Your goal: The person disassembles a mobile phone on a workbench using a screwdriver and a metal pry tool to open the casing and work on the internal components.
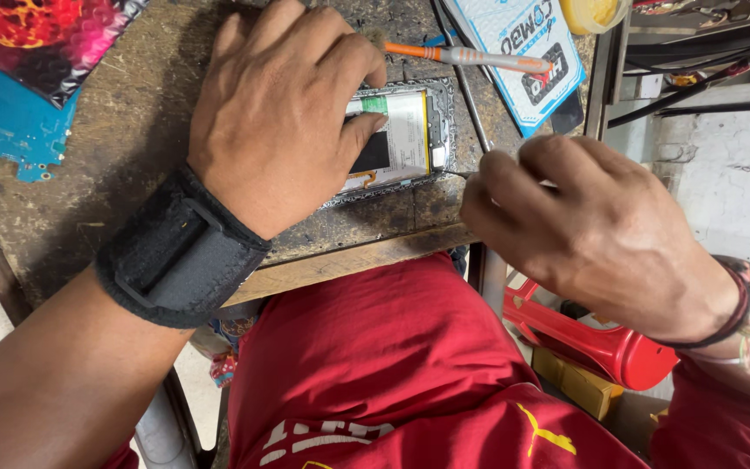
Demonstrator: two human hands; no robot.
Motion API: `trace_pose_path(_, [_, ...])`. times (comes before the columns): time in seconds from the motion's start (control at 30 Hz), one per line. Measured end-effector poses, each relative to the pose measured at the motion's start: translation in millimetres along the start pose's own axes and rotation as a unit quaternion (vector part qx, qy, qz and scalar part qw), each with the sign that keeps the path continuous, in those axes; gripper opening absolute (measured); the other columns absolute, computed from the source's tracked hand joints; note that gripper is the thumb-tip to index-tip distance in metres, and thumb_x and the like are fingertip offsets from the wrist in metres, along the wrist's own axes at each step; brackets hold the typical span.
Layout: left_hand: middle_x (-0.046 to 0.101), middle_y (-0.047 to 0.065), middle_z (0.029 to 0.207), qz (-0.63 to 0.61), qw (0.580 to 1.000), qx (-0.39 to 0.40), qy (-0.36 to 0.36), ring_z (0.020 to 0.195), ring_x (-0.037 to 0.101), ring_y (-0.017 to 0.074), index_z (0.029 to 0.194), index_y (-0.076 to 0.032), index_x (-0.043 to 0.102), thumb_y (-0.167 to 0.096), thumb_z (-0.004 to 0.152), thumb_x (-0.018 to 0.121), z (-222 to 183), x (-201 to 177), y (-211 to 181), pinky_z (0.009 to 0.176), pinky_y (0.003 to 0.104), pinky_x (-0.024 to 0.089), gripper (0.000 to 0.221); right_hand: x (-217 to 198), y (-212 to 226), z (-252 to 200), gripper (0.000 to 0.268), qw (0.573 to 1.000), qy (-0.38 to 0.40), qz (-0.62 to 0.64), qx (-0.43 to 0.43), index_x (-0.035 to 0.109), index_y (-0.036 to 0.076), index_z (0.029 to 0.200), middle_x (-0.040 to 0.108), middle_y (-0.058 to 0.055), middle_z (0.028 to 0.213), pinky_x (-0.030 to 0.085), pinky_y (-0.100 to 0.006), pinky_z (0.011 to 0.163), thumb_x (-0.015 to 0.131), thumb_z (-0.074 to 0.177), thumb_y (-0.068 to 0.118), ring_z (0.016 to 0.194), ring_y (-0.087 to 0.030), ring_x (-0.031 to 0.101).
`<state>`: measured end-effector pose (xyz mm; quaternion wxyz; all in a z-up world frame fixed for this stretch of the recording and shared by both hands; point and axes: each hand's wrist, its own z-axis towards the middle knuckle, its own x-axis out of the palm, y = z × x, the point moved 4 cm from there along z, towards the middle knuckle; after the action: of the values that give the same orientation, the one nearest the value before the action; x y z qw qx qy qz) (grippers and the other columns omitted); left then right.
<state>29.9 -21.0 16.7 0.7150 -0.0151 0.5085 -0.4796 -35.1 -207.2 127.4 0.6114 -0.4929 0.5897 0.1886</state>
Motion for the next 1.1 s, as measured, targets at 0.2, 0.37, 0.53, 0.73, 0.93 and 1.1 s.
trace_pose_path(0.2, [0.059, 0.003, 0.109, -0.002, 1.0, -0.002, -0.004, 0.114, 0.054, 0.0251, 0.106, -0.011, 0.066, -0.025, 0.092, 0.084, -0.6, -0.4, -0.1, 0.096, 0.048, 0.041, 0.027, -2.9, -3.7, 8.7, 0.019, 0.997, 0.036, -0.059, -0.025, 0.074, 0.012, 0.099, 0.061, 0.003, 0.086, 0.054, -0.021, 0.066, 0.07, 0.081, 0.016, 0.079, -0.012, 0.057])
trace_pose_path(0.37, [0.059, 0.003, 0.109, -0.002, 1.0, 0.005, -0.01, 0.114, 0.054, 0.0249, 0.108, -0.012, 0.066, -0.026, 0.092, 0.085, -0.3, -1.1, 0.2, 0.098, 0.047, 0.042, 0.029, 11.1, -6.3, 1.5, 0.012, 0.982, 0.184, -0.048, 0.014, 0.072, 0.015, 0.103, 0.059, 0.003, 0.083, 0.053, -0.024, 0.067, 0.063, 0.096, 0.02, 0.08, -0.013, 0.056])
trace_pose_path(0.53, [0.059, 0.003, 0.109, -0.008, 1.0, -0.017, 0.01, 0.114, 0.054, 0.0253, 0.108, -0.011, 0.067, -0.024, 0.091, 0.083, -0.2, 1.6, 0.5, 0.095, 0.049, 0.041, 0.027, -1.1, -3.9, 3.9, 0.021, 0.996, 0.085, 0.022, 0.012, 0.072, 0.012, 0.104, 0.064, 0.0, 0.092, 0.055, -0.028, 0.071, 0.067, 0.085, 0.02, 0.088, -0.019, 0.06])
trace_pose_path(0.73, [0.058, 0.002, 0.108, 0.004, 1.0, -0.013, 0.011, 0.111, 0.055, 0.0244, 0.112, -0.013, 0.067, -0.027, 0.093, 0.086, 1.1, 2.0, 1.3, 0.092, 0.047, 0.041, 0.03, -2.0, -7.8, 3.0, 0.029, 0.997, 0.069, 0.039, 0.006, 0.073, 0.011, 0.112, 0.069, -0.003, 0.099, 0.054, -0.031, 0.074, 0.066, 0.084, 0.013, 0.092, -0.021, 0.062])
trace_pose_path(0.93, [0.058, 0.002, 0.107, 0.008, 1.0, -0.011, 0.002, 0.11, 0.055, 0.0238, 0.111, -0.013, 0.067, -0.027, 0.091, 0.086, 0.8, -0.6, 0.0, 0.091, 0.047, 0.041, 0.031, 0.2, -9.2, 1.9, 0.025, 0.998, 0.064, 0.012, 0.01, 0.074, 0.01, 0.11, 0.067, -0.002, 0.095, 0.057, -0.031, 0.076, 0.068, 0.086, 0.013, 0.094, -0.019, 0.063])
trace_pose_path(1.1, [0.058, 0.002, 0.107, 0.005, 1.0, -0.006, 0.001, 0.11, 0.054, 0.0245, 0.112, -0.013, 0.066, -0.028, 0.09, 0.086, -0.4, -1.3, -1.2, 0.093, 0.047, 0.041, 0.032, 4.7, -11.4, 2.7, 0.018, 0.991, 0.128, -0.013, 0.024, 0.075, 0.009, 0.109, 0.062, 0.0, 0.087, 0.056, -0.029, 0.076, 0.07, 0.091, 0.012, 0.088, -0.017, 0.06])
